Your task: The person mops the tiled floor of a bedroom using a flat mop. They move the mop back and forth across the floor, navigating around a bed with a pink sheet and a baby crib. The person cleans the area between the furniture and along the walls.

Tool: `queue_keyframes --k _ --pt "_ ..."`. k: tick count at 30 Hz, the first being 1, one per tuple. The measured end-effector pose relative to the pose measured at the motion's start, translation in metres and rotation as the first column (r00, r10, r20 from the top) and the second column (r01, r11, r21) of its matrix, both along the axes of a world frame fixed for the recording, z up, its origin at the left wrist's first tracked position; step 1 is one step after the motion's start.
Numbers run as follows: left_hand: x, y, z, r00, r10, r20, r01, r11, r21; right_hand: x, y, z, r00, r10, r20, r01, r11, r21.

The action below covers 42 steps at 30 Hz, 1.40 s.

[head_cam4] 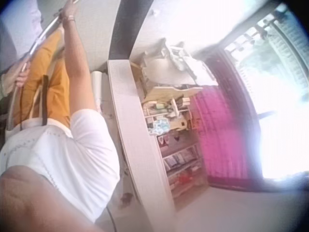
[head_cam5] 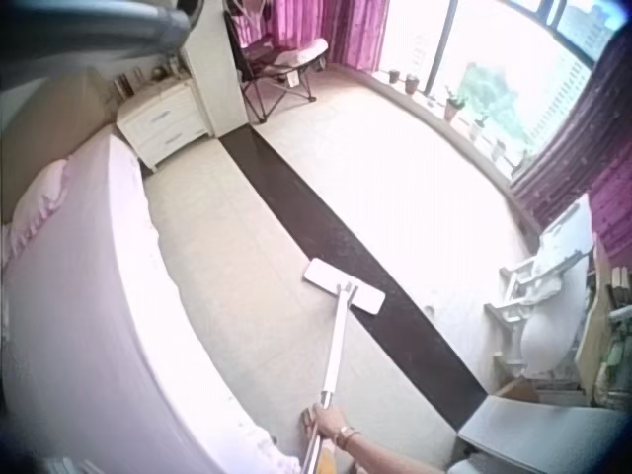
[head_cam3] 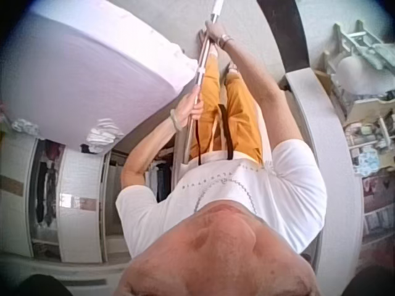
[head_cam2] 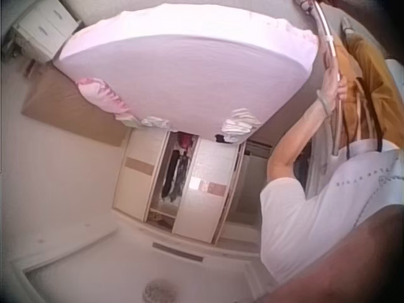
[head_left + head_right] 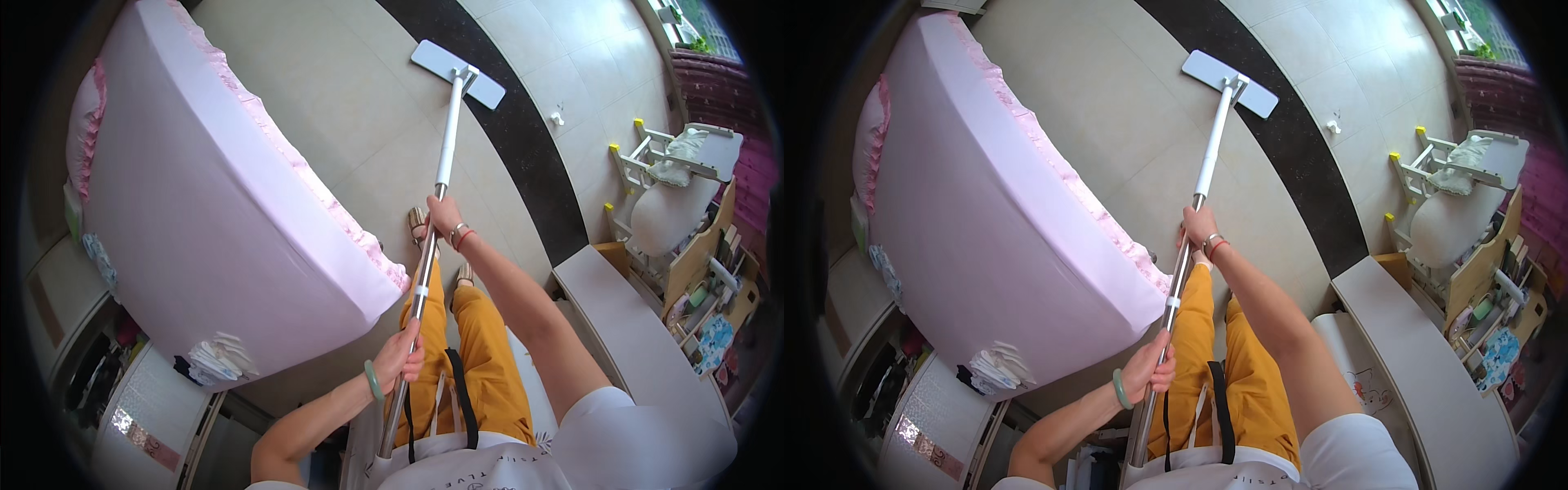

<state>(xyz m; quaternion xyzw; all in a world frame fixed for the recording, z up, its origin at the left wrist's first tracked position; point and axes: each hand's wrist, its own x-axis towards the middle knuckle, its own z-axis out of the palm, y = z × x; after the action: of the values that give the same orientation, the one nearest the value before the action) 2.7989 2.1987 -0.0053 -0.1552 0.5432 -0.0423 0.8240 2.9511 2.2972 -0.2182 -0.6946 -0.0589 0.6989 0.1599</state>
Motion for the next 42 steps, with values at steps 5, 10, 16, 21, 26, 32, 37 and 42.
queue_keyframes --k 5,10,16,21,26,32,37,42 --pt "-0.023 -0.087 0.065 0.998 0.063 -0.026 -0.067 0.969 -0.236 -0.036 -0.105 0.052 0.997 0.051 -0.063 -0.061 0.983 -0.172" --pt "0.003 -0.115 0.109 0.993 0.039 -0.115 -0.074 0.944 -0.322 -0.021 -0.142 0.093 0.978 0.062 -0.198 -0.105 0.971 -0.215" --pt "0.078 -0.068 0.083 0.984 0.109 -0.143 -0.14 0.964 -0.225 0.039 -0.068 0.068 0.98 0.124 -0.157 -0.149 0.977 -0.155" --pt "0.137 0.053 0.009 0.958 0.277 -0.08 -0.281 0.958 -0.048 0.091 0.084 -0.01 0.944 0.321 -0.074 -0.321 0.947 0.012" --pt "0.176 0.206 -0.066 0.906 0.423 0.008 -0.418 0.892 0.174 0.115 0.295 -0.043 0.908 0.418 0.004 -0.417 0.905 0.08" --pt "0.17 0.254 -0.082 0.866 0.5 0.021 -0.489 0.837 0.247 0.096 0.353 -0.05 0.869 0.488 0.075 -0.494 0.864 0.101" --pt "0.157 0.158 -0.046 0.891 0.452 -0.036 -0.448 0.89 0.087 0.077 0.241 -0.031 0.901 0.433 -0.033 -0.433 0.902 0.008" --pt "0.164 0.046 0.031 0.844 0.535 -0.02 -0.533 0.836 -0.133 0.081 0.099 0.022 0.885 0.45 -0.119 -0.459 0.886 -0.064"
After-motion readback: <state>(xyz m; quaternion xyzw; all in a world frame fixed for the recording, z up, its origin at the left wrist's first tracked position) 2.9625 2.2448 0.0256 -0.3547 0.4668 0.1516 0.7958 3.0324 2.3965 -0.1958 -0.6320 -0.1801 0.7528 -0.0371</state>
